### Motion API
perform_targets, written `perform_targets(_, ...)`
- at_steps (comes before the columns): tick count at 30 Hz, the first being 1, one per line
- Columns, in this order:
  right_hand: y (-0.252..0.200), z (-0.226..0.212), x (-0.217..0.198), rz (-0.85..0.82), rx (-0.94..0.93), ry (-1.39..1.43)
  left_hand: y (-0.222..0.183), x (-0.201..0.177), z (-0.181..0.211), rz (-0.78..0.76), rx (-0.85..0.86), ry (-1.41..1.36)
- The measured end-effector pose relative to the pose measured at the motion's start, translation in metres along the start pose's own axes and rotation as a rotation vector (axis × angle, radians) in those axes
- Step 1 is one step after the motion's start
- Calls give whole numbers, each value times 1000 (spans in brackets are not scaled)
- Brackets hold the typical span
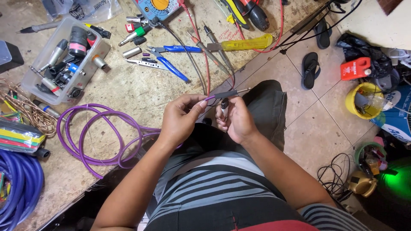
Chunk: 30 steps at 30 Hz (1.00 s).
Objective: The person is preparing wires and connectors, then soldering them together at an electronics repair bench.
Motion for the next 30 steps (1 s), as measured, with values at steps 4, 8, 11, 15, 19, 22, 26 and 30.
perform_targets(4, 2, -6, 4, 13, -25, -18, 0, -1, -4, 25, -8, -69)
perform_targets(8, 6, -8, 4, 23, -63, -62, -1, -2, -1, 32, -20, -98)
perform_targets(11, 8, -11, 6, 29, -89, -81, 0, -2, -11, 25, -55, -148)
perform_targets(15, -1, -25, 16, 54, -136, -54, 1, -1, -18, 30, -58, -207)
perform_targets(19, -6, -31, 22, 73, -132, -88, 4, 1, -25, 9, -70, -238)
perform_targets(22, -3, -28, 20, 80, -135, -94, 3, 1, -25, 10, -80, -256)
perform_targets(26, 0, -29, 18, 78, -144, -100, 3, -1, -21, 24, -74, -302)
perform_targets(30, -4, -36, 23, 64, -159, -70, 6, -1, -28, 22, -75, -328)
Point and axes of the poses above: each hand's wrist, its own y-axis towards the middle knuckle, its own x-axis out of the palm, z = x × y, the point moved 10 cm from there along y, towards the middle knuckle, and after that the axes turned 6 degrees about x, right-handed, at the moved point
